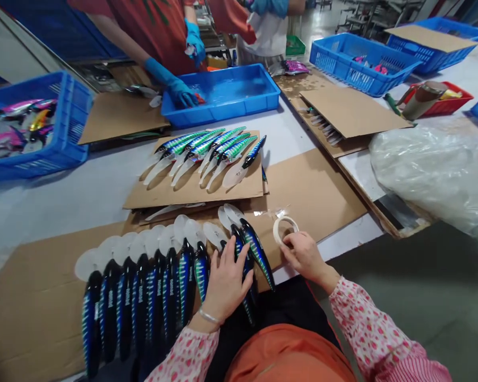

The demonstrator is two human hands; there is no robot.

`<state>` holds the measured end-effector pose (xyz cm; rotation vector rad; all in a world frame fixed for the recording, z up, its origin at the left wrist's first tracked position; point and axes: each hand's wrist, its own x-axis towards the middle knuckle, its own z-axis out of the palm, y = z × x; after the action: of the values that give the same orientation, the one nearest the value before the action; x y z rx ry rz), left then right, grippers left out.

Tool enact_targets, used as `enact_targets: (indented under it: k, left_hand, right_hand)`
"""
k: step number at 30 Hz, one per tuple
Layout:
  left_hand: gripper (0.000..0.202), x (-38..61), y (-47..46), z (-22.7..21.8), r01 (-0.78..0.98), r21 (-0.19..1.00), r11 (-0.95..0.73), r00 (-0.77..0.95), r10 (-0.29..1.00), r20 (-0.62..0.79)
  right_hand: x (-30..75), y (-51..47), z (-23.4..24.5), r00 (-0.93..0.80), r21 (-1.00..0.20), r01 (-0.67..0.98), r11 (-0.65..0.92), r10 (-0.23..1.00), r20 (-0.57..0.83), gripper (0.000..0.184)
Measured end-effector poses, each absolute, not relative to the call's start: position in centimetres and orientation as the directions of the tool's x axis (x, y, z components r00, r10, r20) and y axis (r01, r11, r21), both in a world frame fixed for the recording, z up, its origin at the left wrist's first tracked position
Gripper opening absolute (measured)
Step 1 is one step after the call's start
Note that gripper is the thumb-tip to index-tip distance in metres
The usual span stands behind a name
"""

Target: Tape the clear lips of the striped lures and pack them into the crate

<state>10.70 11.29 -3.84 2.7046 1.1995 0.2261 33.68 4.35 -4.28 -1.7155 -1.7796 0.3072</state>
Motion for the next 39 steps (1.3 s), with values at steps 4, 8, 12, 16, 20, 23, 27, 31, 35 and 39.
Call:
enact_targets:
  k: [4, 8, 12, 16, 20, 23, 27, 31, 35, 39]
  left_hand:
    - [0.053, 9.9, 10.7, -2.8, 0.691, 0.318, -0.649, 0.649, 0.751, 0.123]
    - [0.045, 10.7, 10.7, -0.9, 0.548, 0.578, -0.605, 0.561, 0.778, 0.283]
    - [0.031, 11.7, 10.3, 0.0, 0.413, 0.671, -0.616, 0.553, 0.755, 0.353]
    - [0.015, 11.5, 9.9, -0.1, 0.400, 0.692, -0.600, 0.481, 0.781, 0.399]
    - [0.006, 10.8, 10.2, 0.4, 0.415, 0.768, -0.488, 0.440, 0.846, 0.300]
    - [0.013, 10.3, 10.6, 0.9, 0.420, 0.809, -0.412, 0.423, 0.877, 0.227]
    - [0.035, 10.5, 10.2, 0.8, 0.377, 0.811, -0.448, 0.480, 0.843, 0.242]
    - [0.025, 11.1, 9.3, 0.3, 0.388, 0.736, -0.554, 0.473, 0.805, 0.357]
    - [0.013, 11.0, 9.1, 0.4, 0.395, 0.758, -0.519, 0.448, 0.829, 0.334]
    - [0.005, 10.7, 9.4, 1.3, 0.421, 0.804, -0.420, 0.506, 0.844, 0.177]
  right_hand:
    - [32.6, 4.1, -3.6, 0.008, -0.667, 0.723, 0.182, 0.962, 0.272, 0.010]
    - [31.1, 3.9, -2.9, -0.067, -0.713, 0.658, 0.244, 0.961, 0.267, 0.010]
    - [30.0, 3.9, -2.3, -0.112, -0.691, 0.661, 0.293, 0.949, 0.294, 0.011]
    - [29.6, 3.9, -1.9, -0.159, -0.652, 0.691, 0.313, 0.945, 0.285, 0.009]
    - [30.1, 4.0, -1.1, -0.184, -0.606, 0.720, 0.337, 0.935, 0.302, 0.011]
    - [30.6, 4.2, -0.4, -0.178, -0.581, 0.743, 0.333, 0.935, 0.308, 0.012]
    - [30.5, 4.2, 0.1, -0.224, -0.537, 0.760, 0.367, 0.923, 0.313, 0.012]
    - [29.8, 4.0, 0.1, -0.233, -0.531, 0.759, 0.376, 0.919, 0.318, 0.012]
    - [29.8, 3.9, 0.2, -0.243, -0.536, 0.750, 0.387, 0.915, 0.321, 0.013]
    - [30.2, 4.1, 0.5, -0.257, -0.482, 0.790, 0.379, 0.918, 0.301, 0.012]
